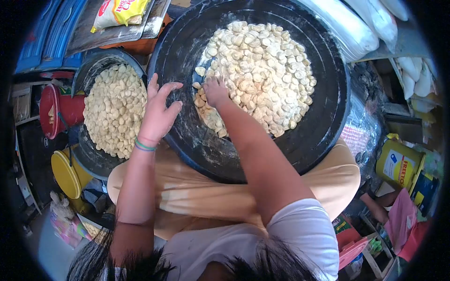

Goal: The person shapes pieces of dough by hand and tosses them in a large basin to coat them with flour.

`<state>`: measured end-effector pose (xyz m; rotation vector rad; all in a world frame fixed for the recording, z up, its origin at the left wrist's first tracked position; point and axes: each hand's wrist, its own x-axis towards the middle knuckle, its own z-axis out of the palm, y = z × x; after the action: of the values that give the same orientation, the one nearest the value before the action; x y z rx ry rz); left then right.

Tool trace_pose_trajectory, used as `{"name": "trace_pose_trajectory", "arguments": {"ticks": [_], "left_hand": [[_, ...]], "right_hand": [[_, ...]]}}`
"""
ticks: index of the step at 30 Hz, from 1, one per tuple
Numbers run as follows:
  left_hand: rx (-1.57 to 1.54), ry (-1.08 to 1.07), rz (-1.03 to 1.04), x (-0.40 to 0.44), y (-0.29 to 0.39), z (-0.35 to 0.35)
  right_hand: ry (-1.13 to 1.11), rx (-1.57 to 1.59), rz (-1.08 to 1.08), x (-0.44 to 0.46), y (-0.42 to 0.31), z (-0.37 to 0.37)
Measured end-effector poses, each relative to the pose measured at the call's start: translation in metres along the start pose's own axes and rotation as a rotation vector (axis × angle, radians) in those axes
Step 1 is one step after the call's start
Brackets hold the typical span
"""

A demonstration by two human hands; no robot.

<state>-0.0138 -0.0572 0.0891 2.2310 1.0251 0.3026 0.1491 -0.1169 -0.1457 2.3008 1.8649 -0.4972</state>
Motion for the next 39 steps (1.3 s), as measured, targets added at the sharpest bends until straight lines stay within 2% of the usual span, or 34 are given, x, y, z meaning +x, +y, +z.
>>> {"name": "trace_pose_trajectory", "arguments": {"ticks": [4,7,10,13,15,16,19,22,23,26,28,30,33,34,36,37,39], "left_hand": [[-0.045,-0.047,-0.008,0.006,0.001,0.003],[-0.032,-0.130,-0.036,0.006,0.002,0.002],[-0.121,-0.190,-0.038,0.004,-0.001,0.002],[-0.266,-0.239,-0.004,0.001,-0.009,0.015],[-0.311,-0.272,0.044,0.001,-0.008,0.023],[-0.468,-0.259,-0.009,-0.002,0.001,0.025],[-0.937,-0.269,-0.123,-0.007,0.031,0.036],[-1.392,-0.467,-0.295,-0.013,0.060,0.015],[-1.462,-0.455,-0.306,-0.014,0.062,0.016],[-1.359,-0.393,-0.247,-0.013,0.061,0.013],[-1.387,-0.378,-0.241,-0.014,0.061,0.008],[-1.441,-0.407,-0.247,-0.014,0.056,0.004],[-1.547,-0.425,-0.289,-0.015,0.056,-0.002],[-1.575,-0.443,-0.297,-0.014,0.056,-0.003],[-1.433,-0.335,-0.284,-0.017,0.062,-0.003],[-1.358,-0.286,-0.282,-0.020,0.063,-0.003],[-1.046,-0.302,-0.256,-0.013,0.051,-0.005]], "right_hand": [[0.078,-0.005,-0.056,-0.009,0.003,0.036],[-0.046,0.091,-0.153,-0.022,0.027,0.012],[0.369,0.605,-0.052,-0.026,0.054,-0.001],[0.377,1.504,0.339,-0.050,0.057,-0.060],[0.321,1.874,0.341,-0.076,0.045,-0.116],[0.283,2.060,0.336,-0.091,0.035,-0.141],[0.354,2.203,0.115,-0.123,-0.001,-0.199],[0.477,1.627,0.000,-0.134,-0.018,-0.216],[0.531,1.529,0.022,-0.137,-0.020,-0.217],[0.598,1.836,0.139,-0.144,-0.017,-0.225],[0.848,2.038,0.153,-0.147,-0.009,-0.231],[0.962,2.098,0.265,-0.150,-0.001,-0.236],[0.744,1.270,0.065,-0.161,0.006,-0.231],[0.637,1.263,-0.041,-0.164,0.002,-0.232],[0.414,1.249,-0.239,-0.171,-0.013,-0.235],[0.276,1.432,-0.213,-0.170,-0.018,-0.229],[0.315,1.522,-0.080,-0.161,-0.016,-0.218]]}}
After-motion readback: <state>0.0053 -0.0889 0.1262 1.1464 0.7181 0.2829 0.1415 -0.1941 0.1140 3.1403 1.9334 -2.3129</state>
